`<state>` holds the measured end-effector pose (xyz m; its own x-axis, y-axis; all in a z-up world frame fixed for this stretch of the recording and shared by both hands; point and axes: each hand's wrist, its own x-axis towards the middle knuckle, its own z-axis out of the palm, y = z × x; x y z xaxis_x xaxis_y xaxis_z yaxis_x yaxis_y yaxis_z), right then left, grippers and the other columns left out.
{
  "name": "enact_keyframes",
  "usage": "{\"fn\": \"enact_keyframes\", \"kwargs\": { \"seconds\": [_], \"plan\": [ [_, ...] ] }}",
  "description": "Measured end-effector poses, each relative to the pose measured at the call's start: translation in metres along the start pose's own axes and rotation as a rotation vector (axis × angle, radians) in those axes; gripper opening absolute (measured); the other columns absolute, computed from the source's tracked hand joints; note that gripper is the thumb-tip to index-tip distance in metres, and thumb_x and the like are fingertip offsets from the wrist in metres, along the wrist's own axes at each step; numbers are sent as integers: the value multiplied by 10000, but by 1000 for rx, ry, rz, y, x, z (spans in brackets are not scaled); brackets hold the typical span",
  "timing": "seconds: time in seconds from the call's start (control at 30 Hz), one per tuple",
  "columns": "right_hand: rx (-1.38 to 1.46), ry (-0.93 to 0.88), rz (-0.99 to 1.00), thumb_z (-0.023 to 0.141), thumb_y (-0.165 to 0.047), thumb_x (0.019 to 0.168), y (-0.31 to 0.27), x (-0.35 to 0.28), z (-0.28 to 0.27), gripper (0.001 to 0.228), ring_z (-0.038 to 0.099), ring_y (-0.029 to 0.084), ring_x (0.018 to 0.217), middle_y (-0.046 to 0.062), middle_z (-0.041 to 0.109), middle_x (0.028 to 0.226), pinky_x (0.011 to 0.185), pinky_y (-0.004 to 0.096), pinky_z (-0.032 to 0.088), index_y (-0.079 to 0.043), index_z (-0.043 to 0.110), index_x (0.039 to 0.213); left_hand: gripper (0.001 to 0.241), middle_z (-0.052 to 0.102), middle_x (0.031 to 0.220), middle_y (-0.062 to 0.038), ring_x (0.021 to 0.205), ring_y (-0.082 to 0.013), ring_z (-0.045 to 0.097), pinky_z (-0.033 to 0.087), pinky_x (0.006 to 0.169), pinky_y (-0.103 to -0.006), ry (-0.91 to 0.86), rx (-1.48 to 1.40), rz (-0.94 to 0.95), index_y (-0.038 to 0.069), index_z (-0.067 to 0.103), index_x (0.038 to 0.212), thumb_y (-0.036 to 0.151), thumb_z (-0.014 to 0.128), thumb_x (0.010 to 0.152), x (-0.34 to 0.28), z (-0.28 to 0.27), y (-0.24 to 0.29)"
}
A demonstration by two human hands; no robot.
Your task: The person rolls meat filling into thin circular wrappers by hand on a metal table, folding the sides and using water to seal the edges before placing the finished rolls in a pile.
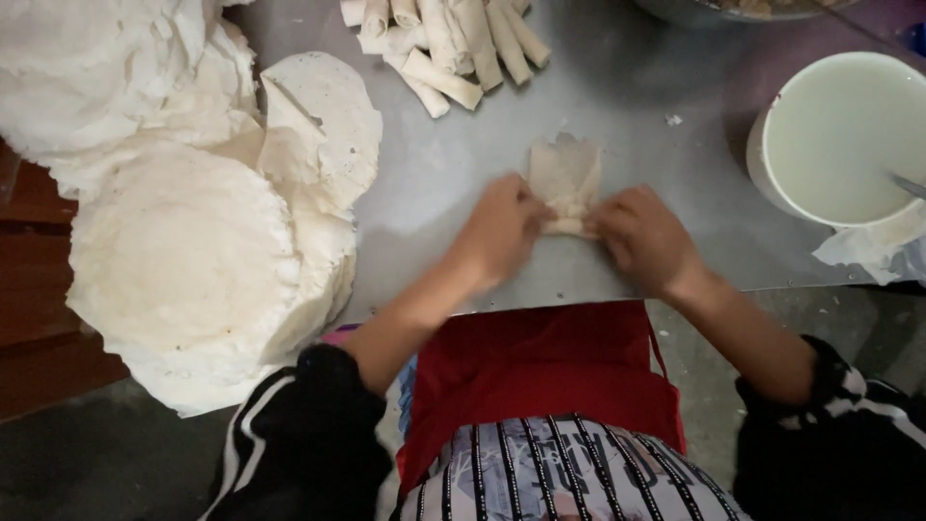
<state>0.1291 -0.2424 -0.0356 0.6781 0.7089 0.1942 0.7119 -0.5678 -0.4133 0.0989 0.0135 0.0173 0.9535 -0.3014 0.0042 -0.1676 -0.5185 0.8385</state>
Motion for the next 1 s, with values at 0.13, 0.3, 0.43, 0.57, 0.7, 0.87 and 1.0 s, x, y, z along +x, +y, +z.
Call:
{"fn": "enact_keyframes", "kwargs": {
  "seconds": [0.13, 0.3, 0.43, 0.57, 0.7, 0.87, 1.0],
  "plan": [
    [99, 164, 84, 665, -195, 971, -14, 18, -15, 142, 599, 292, 882, 72, 606, 906, 821, 371, 469, -82, 706, 897, 105, 462, 974, -92, 932, -283, 485, 465, 819, -333, 32, 56, 3, 72, 735, 899, 90, 632, 888, 17, 5, -13],
    [241, 109, 136, 768, -189, 861, -40, 19, -29, 101, 664, 299, 916, 66, 684, 904, 800, 381, 518, -103, 736, 903, 141, 515, 967, -103, 947, -261, 497, 479, 818, -338, -44, 52, 27, 73, 731, 977, 114, 608, 922, 13, -4, -8],
    [303, 87, 275, 727, -175, 925, -32, 37, -38, 161, 680, 303, 842, 87, 692, 831, 764, 368, 518, -64, 713, 809, 145, 511, 1008, -106, 992, -294, 526, 497, 842, -369, 73, -3, 13, 75, 708, 1030, 88, 649, 898, 22, 1, -9],
    [252, 202, 154, 717, -94, 939, -28, 38, -32, 63, 630, 318, 836, 123, 636, 867, 738, 394, 509, -34, 733, 931, 122, 528, 997, -92, 996, -283, 483, 479, 803, -338, 174, 272, 246, 114, 737, 866, 69, 625, 885, 25, 15, -21],
    [186, 283, -68, 765, -90, 863, -35, 28, -28, 112, 614, 308, 899, 103, 660, 968, 810, 412, 523, -51, 728, 962, 147, 509, 902, -110, 822, -275, 493, 415, 661, -375, 248, 738, 549, 59, 627, 890, 133, 505, 853, 15, 42, -31],
    [167, 170, 51, 654, -107, 955, -54, 42, -48, 104, 640, 312, 889, 127, 672, 919, 812, 404, 516, -27, 713, 986, 207, 521, 977, -95, 931, -254, 526, 466, 752, -308, -121, 486, 161, 36, 602, 1077, 29, 536, 881, 23, 9, -9],
    [295, 81, 237, 675, -123, 959, -24, 55, -44, 126, 634, 365, 882, 183, 661, 899, 780, 445, 502, -17, 742, 977, 142, 517, 906, -142, 857, -361, 561, 512, 719, -425, 33, 245, 95, 69, 680, 958, 165, 578, 938, 46, 3, -28]
  ]
}}
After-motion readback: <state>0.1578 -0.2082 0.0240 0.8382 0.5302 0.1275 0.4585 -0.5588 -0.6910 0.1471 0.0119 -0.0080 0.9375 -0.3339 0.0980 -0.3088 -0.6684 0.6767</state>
